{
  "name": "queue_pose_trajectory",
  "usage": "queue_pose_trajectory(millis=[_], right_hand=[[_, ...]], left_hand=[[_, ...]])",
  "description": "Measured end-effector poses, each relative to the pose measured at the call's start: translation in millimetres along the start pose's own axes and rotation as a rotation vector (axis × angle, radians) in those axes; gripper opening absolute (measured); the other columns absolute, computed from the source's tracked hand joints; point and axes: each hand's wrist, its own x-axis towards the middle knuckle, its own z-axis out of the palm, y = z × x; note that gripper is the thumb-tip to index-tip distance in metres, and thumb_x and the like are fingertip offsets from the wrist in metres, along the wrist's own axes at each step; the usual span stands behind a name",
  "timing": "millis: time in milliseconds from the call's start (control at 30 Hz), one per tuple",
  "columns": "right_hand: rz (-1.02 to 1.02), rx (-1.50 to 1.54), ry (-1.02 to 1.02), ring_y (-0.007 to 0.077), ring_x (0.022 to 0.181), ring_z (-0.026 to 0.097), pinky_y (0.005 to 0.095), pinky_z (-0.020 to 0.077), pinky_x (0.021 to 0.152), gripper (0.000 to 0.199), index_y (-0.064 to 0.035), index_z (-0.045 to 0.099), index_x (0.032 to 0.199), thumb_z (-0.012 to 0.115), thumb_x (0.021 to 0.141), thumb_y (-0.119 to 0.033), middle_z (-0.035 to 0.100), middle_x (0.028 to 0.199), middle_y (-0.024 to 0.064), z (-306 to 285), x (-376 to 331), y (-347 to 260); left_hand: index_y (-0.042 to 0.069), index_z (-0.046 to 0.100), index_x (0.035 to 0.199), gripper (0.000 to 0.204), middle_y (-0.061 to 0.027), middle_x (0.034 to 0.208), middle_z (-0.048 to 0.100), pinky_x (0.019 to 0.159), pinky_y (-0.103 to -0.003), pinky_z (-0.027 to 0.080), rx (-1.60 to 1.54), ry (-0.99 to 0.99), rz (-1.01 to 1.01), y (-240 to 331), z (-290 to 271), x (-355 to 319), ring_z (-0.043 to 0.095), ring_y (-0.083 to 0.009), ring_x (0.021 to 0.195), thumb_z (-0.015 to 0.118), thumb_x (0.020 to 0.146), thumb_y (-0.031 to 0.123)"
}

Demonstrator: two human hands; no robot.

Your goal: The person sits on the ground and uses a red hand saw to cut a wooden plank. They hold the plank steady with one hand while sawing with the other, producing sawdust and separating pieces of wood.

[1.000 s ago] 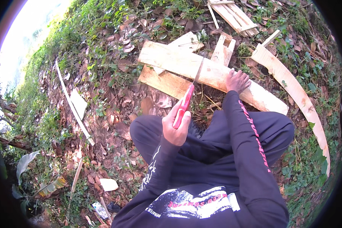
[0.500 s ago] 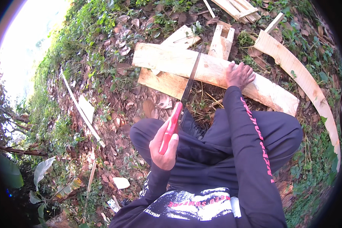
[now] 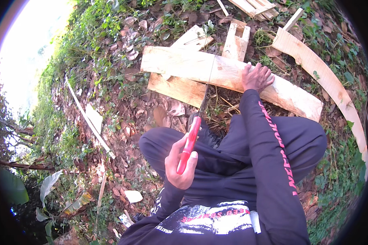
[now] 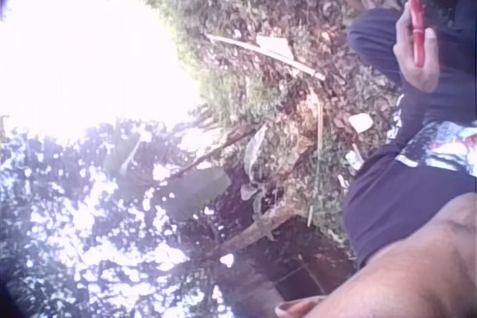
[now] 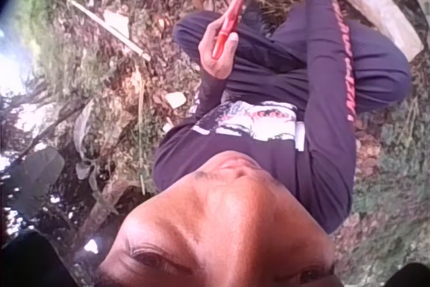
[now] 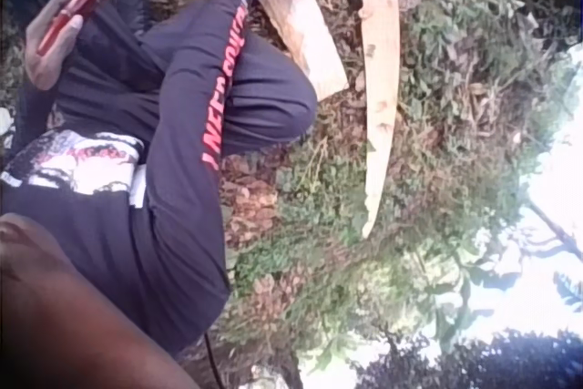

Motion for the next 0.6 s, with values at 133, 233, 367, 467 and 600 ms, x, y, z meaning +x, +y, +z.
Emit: queue_pose_trajectory(millis=[133, 233, 367, 467, 600], right_hand=[[-0.25, 0.038, 0.006, 0.026, 0.11, 0.054, 0.057, 0.0287, 0.11, 0.035, -0.0087, 0.066, 0.105, 0.05, 0.094, -0.038, 0.06, 0.104, 0.0093, 10.1, -2.3, -1.3], [-0.348, 0.075, -0.044, 0.0278, 0.095, 0.061, 0.0505, 0.0367, 0.102, 0.029, -0.0077, 0.067, 0.088, 0.051, 0.091, -0.032, 0.069, 0.097, 0.0076, 20.7, 8.5, -4.3], [-0.134, 0.088, -0.124, 0.0307, 0.091, 0.065, 0.0451, 0.0393, 0.091, 0.044, -0.009, 0.074, 0.074, 0.046, 0.096, -0.035, 0.075, 0.084, 0.0104, 25.9, 17.2, -33.2], [-0.095, 0.065, -0.19, 0.032, 0.095, 0.066, 0.0447, 0.0375, 0.092, 0.053, -0.0094, 0.076, 0.074, 0.042, 0.1, -0.041, 0.075, 0.084, 0.0118, 26.9, 27.1, -29.4], [-0.1, 0.077, -0.163, 0.03, 0.092, 0.066, 0.0435, 0.0374, 0.09, 0.056, -0.0086, 0.076, 0.072, 0.04, 0.101, -0.04, 0.074, 0.08, 0.0121, 29.6, 20.4, -28.9]], left_hand=[[-0.006, 0.05, 0.133, 0.043, -0.014, 0.109, 0.07, 0.067, -0.023, 0.048, -0.016, 0.016, -0.033, -4.0, -3.7, 3.7, 0.062, -0.0081, 0.071, 0.062, 0.093, 0.005], [-0.006, 0.05, 0.132, 0.042, -0.0149, 0.112, 0.07, 0.067, -0.023, 0.049, -0.035, 0.002, -0.058, 0.2, -4.3, 3.8, 0.061, -0.0078, 0.07, 0.062, 0.093, 0.005], [-0.006, 0.05, 0.132, 0.043, -0.0176, 0.118, 0.07, 0.066, -0.023, 0.049, -0.025, 0.001, -0.054, -0.8, -2.0, 13.7, 0.062, -0.0079, 0.069, 0.063, 0.093, 0.005], [-0.009, 0.049, 0.132, 0.043, -0.0182, 0.114, 0.071, 0.066, -0.022, 0.05, -0.023, -0.003, -0.05, -5.0, 1.3, 17.1, 0.063, -0.0075, 0.07, 0.063, 0.094, 0.005], [-0.006, 0.053, 0.131, 0.038, -0.0049, 0.085, 0.069, 0.059, -0.022, 0.046, 0.068, 0.04, -0.014, -6.3, 28.8, 61.1, 0.057, -0.0039, 0.065, 0.062, 0.096, 0.006]])
